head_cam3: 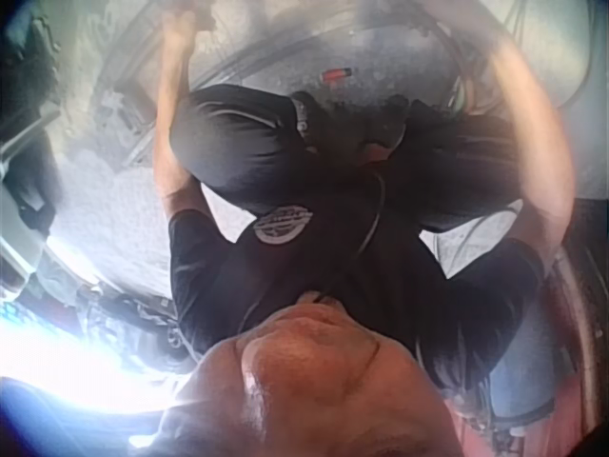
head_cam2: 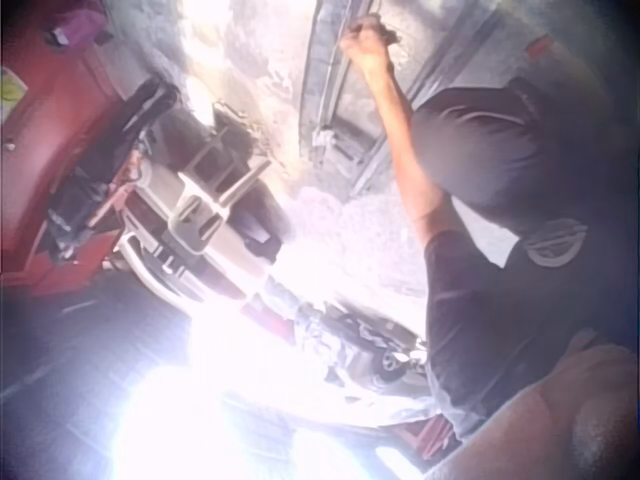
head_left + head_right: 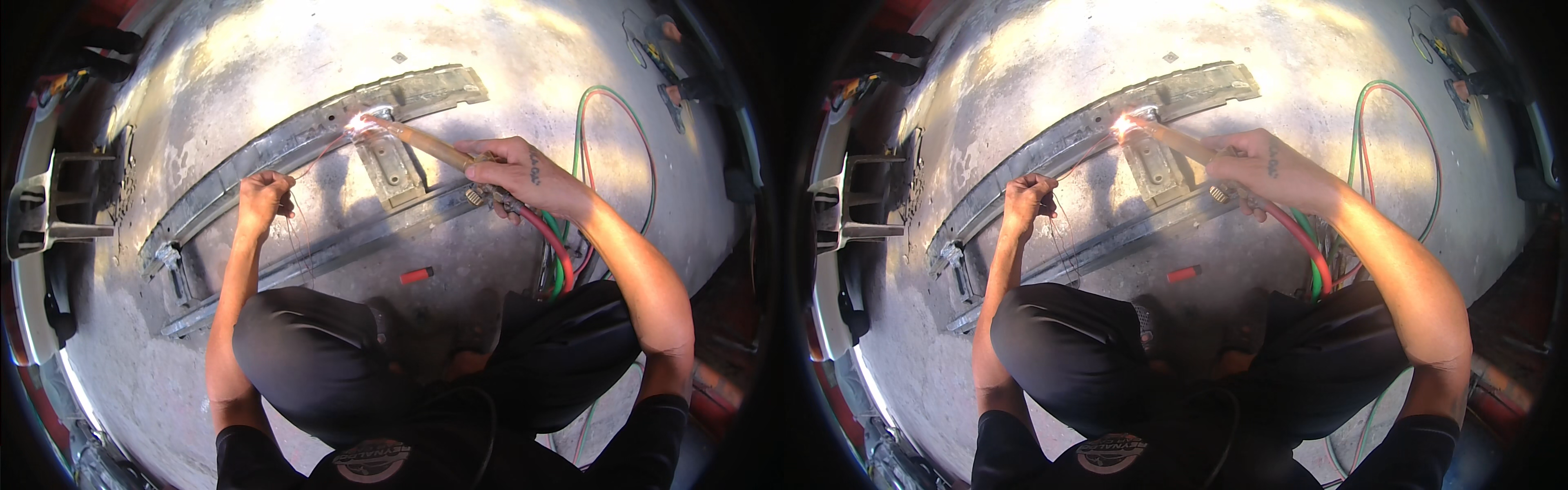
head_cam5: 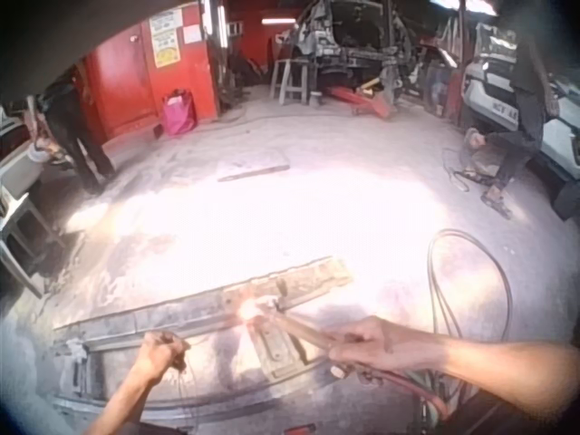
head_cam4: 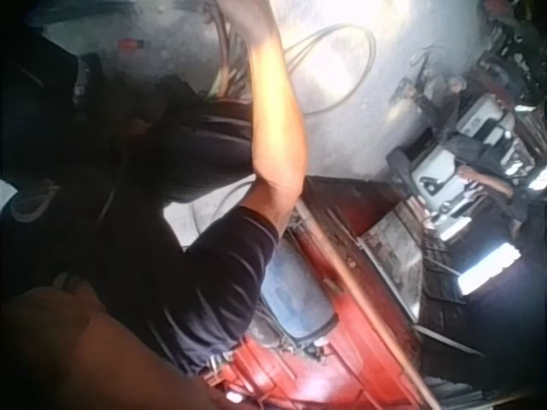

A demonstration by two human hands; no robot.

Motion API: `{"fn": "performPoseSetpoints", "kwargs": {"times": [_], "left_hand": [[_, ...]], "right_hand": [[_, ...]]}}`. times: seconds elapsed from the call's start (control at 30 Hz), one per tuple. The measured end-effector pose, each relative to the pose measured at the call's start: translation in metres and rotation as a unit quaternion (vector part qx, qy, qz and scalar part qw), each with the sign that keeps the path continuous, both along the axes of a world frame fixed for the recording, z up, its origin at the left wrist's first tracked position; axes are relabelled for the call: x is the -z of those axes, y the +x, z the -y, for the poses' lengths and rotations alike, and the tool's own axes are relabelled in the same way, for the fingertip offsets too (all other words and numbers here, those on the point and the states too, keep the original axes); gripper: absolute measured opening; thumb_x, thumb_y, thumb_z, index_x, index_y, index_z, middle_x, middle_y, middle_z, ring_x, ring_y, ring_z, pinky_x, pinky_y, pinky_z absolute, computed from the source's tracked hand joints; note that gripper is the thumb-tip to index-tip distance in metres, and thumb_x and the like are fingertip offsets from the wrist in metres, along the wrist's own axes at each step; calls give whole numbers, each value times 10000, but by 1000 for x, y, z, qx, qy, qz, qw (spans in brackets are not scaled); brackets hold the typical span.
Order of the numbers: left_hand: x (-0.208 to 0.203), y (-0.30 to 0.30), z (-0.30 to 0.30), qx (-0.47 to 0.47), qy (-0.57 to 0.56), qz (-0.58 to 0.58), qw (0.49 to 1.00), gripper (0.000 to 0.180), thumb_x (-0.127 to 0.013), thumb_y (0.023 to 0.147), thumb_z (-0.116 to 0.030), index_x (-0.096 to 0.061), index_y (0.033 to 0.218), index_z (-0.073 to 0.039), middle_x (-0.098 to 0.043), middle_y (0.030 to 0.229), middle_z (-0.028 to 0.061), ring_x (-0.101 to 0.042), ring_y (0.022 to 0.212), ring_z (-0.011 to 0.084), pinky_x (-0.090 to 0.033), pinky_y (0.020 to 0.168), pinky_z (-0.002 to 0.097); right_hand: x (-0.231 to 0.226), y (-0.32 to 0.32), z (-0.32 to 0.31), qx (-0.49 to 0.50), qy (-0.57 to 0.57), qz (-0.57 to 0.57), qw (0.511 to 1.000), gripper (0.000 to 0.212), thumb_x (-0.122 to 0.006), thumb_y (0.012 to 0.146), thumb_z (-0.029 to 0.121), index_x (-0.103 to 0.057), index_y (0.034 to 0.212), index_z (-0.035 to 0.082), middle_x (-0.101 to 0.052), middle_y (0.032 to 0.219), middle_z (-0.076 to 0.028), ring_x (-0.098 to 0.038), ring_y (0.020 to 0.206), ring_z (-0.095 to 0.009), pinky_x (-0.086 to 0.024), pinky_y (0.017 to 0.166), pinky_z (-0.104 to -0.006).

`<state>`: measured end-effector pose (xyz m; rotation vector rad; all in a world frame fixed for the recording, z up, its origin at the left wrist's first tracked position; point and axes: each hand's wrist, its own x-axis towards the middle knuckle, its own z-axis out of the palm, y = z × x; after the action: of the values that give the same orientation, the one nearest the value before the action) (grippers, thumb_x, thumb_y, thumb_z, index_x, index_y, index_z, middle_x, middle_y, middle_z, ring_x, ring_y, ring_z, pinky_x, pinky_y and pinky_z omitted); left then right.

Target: The person uses a welding torch to join a metal frame to a larger metal panel. They hold a thin wire in the left hand and feed it into the weld pool while guiding the torch with the right hand along the seam.

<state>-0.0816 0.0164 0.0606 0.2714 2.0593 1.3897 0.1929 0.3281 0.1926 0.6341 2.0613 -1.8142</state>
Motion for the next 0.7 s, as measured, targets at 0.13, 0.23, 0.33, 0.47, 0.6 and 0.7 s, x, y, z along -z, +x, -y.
{"fn": "performPoseSetpoints", "kwargs": {"times": [0.13, 0.23, 0.33, 0.47, 0.6, 0.7], "left_hand": [[5, -3, 1, 12, -2, -2, 1000, 140, -651, 937, -66, -722, 921, 53, -646, 688, 80, -608, 533, 156, -564, 492, 318], [6, -2, 0, 9, -4, -4, 1000, 146, -644, 935, -67, -720, 920, 56, -643, 691, 78, -608, 533, 156, -564, 492, 318], [6, -2, -3, 8, -6, -3, 1000, 149, -641, 930, -67, -720, 922, 59, -644, 694, 79, -608, 534, 157, -568, 493, 320], [10, -5, 1, 11, -5, -6, 1000, 151, -637, 931, -65, -722, 927, 59, -646, 695, 80, -609, 532, 156, -575, 494, 322], [10, -4, 1, 13, -3, -5, 1000, 153, -634, 930, -65, -724, 930, 59, -649, 697, 81, -615, 537, 156, -579, 494, 320], [12, -5, 1, 15, -1, -3, 1000, 155, -631, 928, -64, -724, 930, 60, -649, 697, 80, -619, 542, 156, -579, 494, 319]], "right_hand": [[2, 0, -1, -2, 4, -1, 1000, 604, -617, 1052, 247, -461, 1532, -85, -566, 799, -27, -601, 566, -118, -469, 495, -263], [4, 1, 0, 9, 25, 2, 1000, 576, -596, 986, 273, -562, 1512, 40, -569, 750, 6, -593, 563, -108, -510, 484, -268], [6, 1, -2, 6, 17, -4, 1000, 575, -600, 983, 272, -566, 1507, 37, -573, 749, 4, -592, 562, -108, -508, 482, -267], [4, 1, -3, -6, 5, -4, 1000, 610, -617, 1054, 254, -456, 1537, -83, -564, 794, -19, -598, 564, -114, -474, 506, -260], [5, 1, -4, -4, 5, -1, 1000, 612, -617, 1054, 255, -454, 1538, -83, -566, 811, -21, -600, 565, -116, -477, 509, -258], [4, 1, -3, -3, 2, -1, 1000, 617, -618, 1054, 260, -453, 1538, -85, -569, 826, -23, -601, 568, -117, -479, 511, -257]]}}
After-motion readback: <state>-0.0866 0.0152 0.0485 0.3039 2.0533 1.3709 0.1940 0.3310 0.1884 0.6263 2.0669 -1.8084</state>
